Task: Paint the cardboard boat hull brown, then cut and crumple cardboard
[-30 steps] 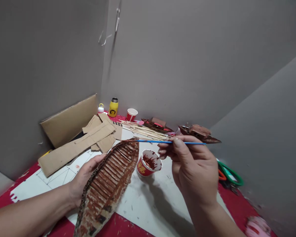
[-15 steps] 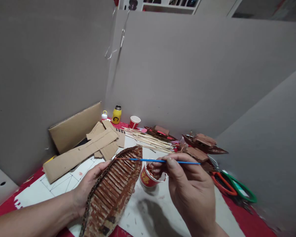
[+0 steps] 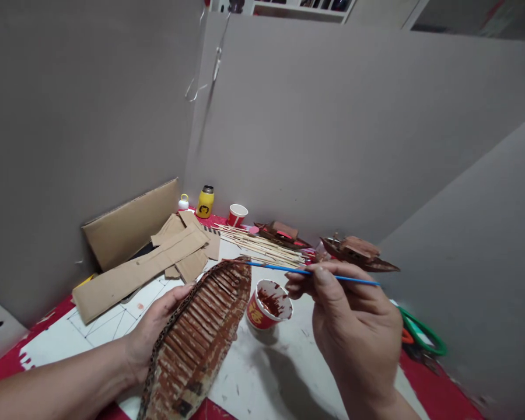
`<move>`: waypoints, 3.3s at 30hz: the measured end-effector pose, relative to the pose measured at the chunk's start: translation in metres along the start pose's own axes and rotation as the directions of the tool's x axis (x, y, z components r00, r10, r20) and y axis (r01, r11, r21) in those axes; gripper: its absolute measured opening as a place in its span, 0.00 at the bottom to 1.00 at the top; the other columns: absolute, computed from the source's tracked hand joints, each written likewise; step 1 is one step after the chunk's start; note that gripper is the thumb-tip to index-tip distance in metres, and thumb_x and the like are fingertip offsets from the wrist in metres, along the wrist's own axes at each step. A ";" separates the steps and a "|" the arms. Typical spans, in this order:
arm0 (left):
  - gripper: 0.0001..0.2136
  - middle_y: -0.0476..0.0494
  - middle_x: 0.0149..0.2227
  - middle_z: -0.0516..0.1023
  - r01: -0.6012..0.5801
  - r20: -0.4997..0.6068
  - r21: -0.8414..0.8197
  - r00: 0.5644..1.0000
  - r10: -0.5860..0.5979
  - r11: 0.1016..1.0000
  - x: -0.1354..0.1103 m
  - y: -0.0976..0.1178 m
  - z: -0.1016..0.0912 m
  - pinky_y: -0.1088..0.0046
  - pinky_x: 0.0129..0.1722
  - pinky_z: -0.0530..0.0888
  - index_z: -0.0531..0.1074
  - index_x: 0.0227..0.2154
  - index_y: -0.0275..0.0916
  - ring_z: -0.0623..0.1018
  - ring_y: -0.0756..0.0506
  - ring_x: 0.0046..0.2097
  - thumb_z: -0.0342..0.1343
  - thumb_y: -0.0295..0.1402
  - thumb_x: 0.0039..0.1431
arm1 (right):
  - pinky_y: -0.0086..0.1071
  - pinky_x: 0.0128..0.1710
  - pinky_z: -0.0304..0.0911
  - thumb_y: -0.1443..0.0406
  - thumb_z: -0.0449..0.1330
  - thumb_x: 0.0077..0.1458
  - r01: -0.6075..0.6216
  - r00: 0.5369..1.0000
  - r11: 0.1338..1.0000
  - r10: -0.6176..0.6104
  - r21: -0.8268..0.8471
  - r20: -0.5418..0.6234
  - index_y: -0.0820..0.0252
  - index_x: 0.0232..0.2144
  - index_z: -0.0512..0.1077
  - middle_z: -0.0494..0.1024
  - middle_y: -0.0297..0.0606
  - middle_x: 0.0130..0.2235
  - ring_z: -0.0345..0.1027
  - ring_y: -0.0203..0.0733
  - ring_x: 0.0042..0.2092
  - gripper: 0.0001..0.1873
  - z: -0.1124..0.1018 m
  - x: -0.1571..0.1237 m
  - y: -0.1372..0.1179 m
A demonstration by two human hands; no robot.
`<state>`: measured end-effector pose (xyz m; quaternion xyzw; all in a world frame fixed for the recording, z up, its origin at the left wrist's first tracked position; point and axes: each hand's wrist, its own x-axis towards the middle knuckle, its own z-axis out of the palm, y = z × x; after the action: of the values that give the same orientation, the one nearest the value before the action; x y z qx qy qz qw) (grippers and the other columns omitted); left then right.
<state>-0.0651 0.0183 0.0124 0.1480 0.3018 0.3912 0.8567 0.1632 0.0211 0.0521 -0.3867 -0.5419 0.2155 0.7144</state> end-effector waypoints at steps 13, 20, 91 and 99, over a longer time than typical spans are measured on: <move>0.14 0.37 0.34 0.86 -0.020 0.144 -0.050 0.989 0.027 0.999 0.003 -0.001 -0.004 0.67 0.43 0.79 0.82 0.37 0.32 0.85 0.41 0.36 0.55 0.37 0.62 | 0.33 0.26 0.76 0.66 0.67 0.59 0.039 0.998 0.999 -0.039 0.014 0.051 0.57 0.38 0.77 0.82 0.35 0.32 0.80 0.42 0.31 0.05 0.000 -0.009 -0.003; 0.12 0.38 0.33 0.86 -0.041 0.094 -0.053 0.994 0.046 0.998 0.003 0.000 -0.005 0.68 0.39 0.79 0.82 0.35 0.33 0.85 0.42 0.34 0.55 0.35 0.62 | 0.33 0.28 0.76 0.64 0.68 0.58 0.055 0.998 0.998 -0.055 -0.025 0.014 0.57 0.37 0.77 0.82 0.34 0.30 0.80 0.42 0.31 0.05 -0.003 0.000 -0.001; 0.22 0.35 0.31 0.85 0.061 0.157 -0.073 0.986 -0.049 0.995 0.007 0.006 -0.003 0.70 0.39 0.77 0.82 0.34 0.28 0.84 0.43 0.33 0.47 0.41 0.65 | 0.31 0.33 0.78 0.64 0.62 0.63 -0.001 0.927 1.000 0.000 0.001 0.375 0.50 0.42 0.80 0.83 0.36 0.32 0.79 0.39 0.31 0.07 0.011 -0.053 -0.019; 0.17 0.36 0.34 0.86 0.009 0.296 -0.051 0.955 0.006 0.999 0.009 0.004 -0.004 0.69 0.42 0.76 0.81 0.37 0.30 0.84 0.42 0.34 0.53 0.39 0.60 | 0.28 0.29 0.78 0.64 0.65 0.61 -0.027 0.968 0.999 0.020 0.023 0.249 0.52 0.37 0.81 0.84 0.37 0.30 0.80 0.39 0.28 0.04 0.016 -0.042 -0.008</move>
<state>-0.0654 0.0279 0.0070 0.1823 0.1598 0.3718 0.8961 0.1340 -0.0095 0.0347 -0.3536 -0.6198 0.2779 0.6431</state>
